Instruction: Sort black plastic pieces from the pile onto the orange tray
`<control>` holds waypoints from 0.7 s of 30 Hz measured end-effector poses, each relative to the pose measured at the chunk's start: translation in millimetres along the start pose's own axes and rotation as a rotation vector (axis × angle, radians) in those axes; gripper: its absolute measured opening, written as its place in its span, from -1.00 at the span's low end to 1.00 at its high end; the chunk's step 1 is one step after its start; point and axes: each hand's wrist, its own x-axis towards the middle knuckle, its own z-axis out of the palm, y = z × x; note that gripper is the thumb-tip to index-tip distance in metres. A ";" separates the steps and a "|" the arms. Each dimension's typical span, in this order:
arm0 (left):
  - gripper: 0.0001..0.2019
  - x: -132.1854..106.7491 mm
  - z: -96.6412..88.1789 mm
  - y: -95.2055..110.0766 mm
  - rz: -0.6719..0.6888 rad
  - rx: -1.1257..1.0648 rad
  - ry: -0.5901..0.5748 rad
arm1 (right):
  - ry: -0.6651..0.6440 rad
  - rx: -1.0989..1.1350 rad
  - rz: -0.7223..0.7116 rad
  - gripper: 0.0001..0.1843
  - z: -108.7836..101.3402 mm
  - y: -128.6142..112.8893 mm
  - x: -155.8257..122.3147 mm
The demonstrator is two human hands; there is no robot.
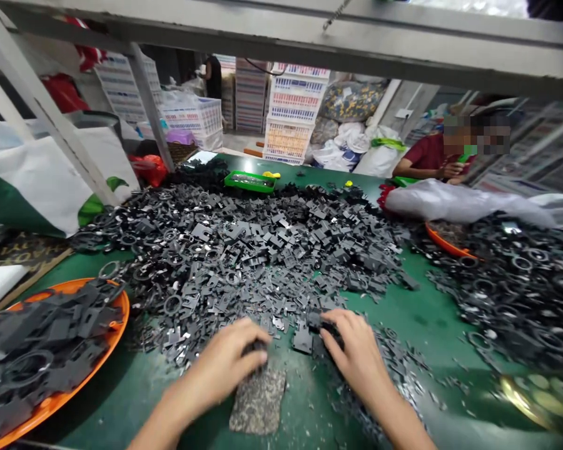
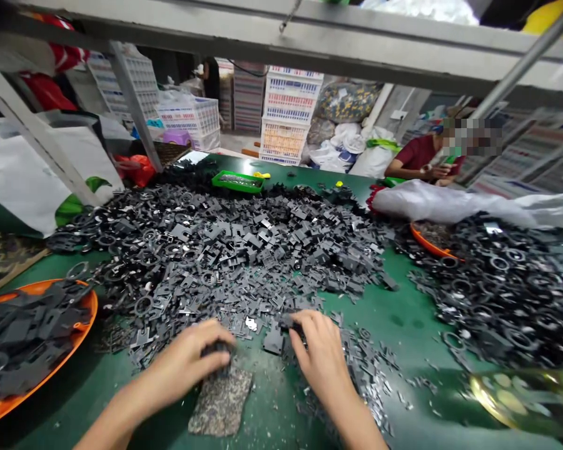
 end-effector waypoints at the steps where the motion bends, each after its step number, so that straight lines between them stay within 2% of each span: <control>1: -0.84 -8.3 13.1 1.0 0.000 0.008 -0.062 | -0.058 -0.002 -0.005 -0.83 -3.8 -4.1 -4.1; 4: -0.85 -21.2 35.6 0.0 -0.003 0.108 -0.139 | -0.236 0.025 -0.046 -0.81 -7.4 -17.9 -25.5; 8: -0.84 -23.9 34.7 -2.3 0.029 0.155 -0.124 | -0.288 0.067 -0.093 -0.66 3.2 -37.1 -62.8; 10: -0.82 -25.2 32.7 -3.0 0.039 0.138 -0.093 | -0.299 0.139 -0.116 -0.61 8.3 -45.5 -73.0; 14: -0.81 -31.7 38.5 -3.8 0.029 0.098 0.057 | -0.245 0.246 -0.120 -0.49 16.6 -59.0 -60.1; 18: -0.81 -47.1 46.7 -4.4 -0.004 0.055 0.228 | -0.244 0.142 -0.193 -0.42 30.1 -68.5 -30.5; 21: -0.83 -65.7 51.1 -6.4 -0.018 -0.005 0.338 | -0.285 0.096 -0.203 -0.44 34.1 -71.0 -26.2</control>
